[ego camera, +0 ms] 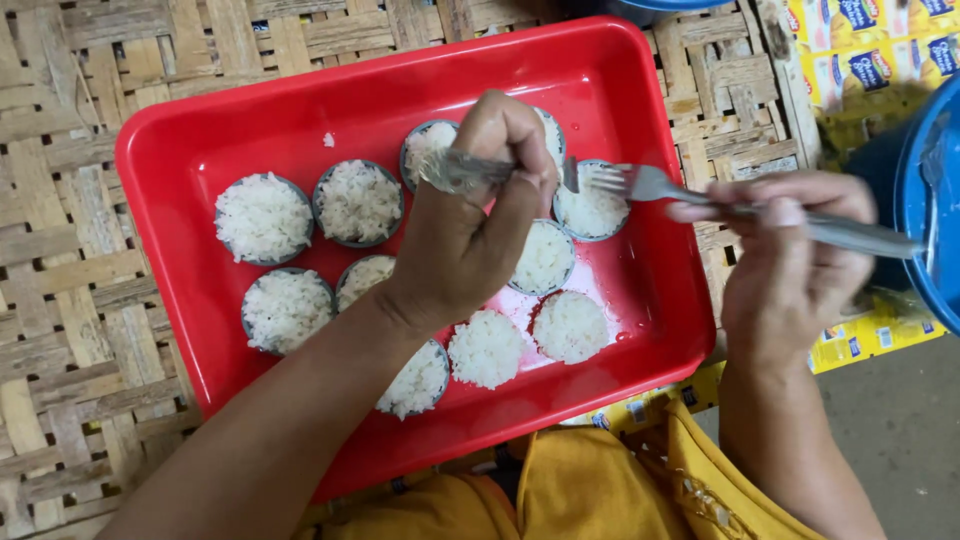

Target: Molding cooked rice into small circular cakes using molds and a fork

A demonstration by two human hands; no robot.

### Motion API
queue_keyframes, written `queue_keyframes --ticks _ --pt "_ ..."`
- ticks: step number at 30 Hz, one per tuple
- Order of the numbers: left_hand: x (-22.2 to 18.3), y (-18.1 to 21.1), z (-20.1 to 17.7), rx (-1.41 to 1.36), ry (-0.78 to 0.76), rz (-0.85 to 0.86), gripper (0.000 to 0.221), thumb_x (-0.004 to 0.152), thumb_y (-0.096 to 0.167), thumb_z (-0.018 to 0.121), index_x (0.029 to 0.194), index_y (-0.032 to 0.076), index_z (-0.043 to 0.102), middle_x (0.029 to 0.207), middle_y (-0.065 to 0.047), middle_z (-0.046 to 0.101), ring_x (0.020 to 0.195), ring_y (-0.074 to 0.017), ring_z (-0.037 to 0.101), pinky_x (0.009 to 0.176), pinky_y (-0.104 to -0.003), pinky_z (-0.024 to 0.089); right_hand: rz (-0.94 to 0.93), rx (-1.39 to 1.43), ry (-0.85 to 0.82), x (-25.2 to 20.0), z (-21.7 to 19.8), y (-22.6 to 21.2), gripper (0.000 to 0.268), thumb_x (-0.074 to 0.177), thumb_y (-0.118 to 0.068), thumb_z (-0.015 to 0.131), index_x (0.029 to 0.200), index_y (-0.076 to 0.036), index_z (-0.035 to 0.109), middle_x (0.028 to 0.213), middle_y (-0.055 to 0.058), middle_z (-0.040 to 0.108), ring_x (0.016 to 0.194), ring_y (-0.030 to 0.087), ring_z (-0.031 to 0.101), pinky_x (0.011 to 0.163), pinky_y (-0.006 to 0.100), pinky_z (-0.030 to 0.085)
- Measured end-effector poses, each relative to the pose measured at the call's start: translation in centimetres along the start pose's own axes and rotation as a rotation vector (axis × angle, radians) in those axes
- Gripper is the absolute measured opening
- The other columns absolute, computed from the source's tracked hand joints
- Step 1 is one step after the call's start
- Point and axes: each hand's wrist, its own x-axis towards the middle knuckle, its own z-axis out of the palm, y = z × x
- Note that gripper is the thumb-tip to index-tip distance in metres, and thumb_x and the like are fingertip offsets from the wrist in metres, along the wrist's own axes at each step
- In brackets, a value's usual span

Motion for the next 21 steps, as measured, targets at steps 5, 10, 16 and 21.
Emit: queue_keyframes --ticks 5,10,16,21 --pt "-0.2 -0.6 0.2 -0.038 -0.042 -0.014 0.021 0.092 -0.007 0.037 0.105 0.009 0.04 0.094 -0.004 0.049 0.081 -0.0141 0.047 0.074 -0.029 0.045 -0.081 -0.106 -0.046 0.8 -0.9 -0.2 0.01 0.123 -0.007 0.043 0.129 0.0 0.041 0.113 0.023 0.062 0.097 0.031 0.07 0.092 0.041 0.068" --pt "-0.1 -0.7 0.3 -0.048 -0.058 -0.039 0.019 0.092 -0.007 0.039 0.104 0.008 0.04 0.091 -0.004 0.049 0.079 -0.0137 0.048 0.071 -0.029 0.046 -0.202 -0.149 -0.096 0.9 -1.7 0.4 0.008 0.121 0.001 0.046 0.127 0.006 0.044 0.111 0.028 0.064 0.099 0.033 0.072 0.089 0.041 0.07" --pt "0.2 -0.4 0.0 -0.061 -0.107 -0.036 0.023 0.088 -0.008 0.036 0.103 0.009 0.041 0.088 -0.003 0.048 0.077 -0.0128 0.046 0.07 -0.028 0.042 -0.061 -0.141 -0.159 0.7 0.0 -1.5 0.008 0.121 -0.003 0.041 0.124 0.004 0.042 0.108 0.024 0.064 0.083 0.028 0.07 0.079 0.035 0.064" --pt "1.0 2.6 -1.3 -0.022 -0.129 -0.031 0.02 0.096 -0.007 0.037 0.109 0.008 0.04 0.087 -0.003 0.051 0.074 -0.0102 0.044 0.067 -0.025 0.039 -0.194 -0.109 -0.123 0.6 0.3 -2.0 0.015 0.119 -0.009 0.048 0.128 0.002 0.045 0.105 0.018 0.058 0.09 0.024 0.067 0.079 0.034 0.066"
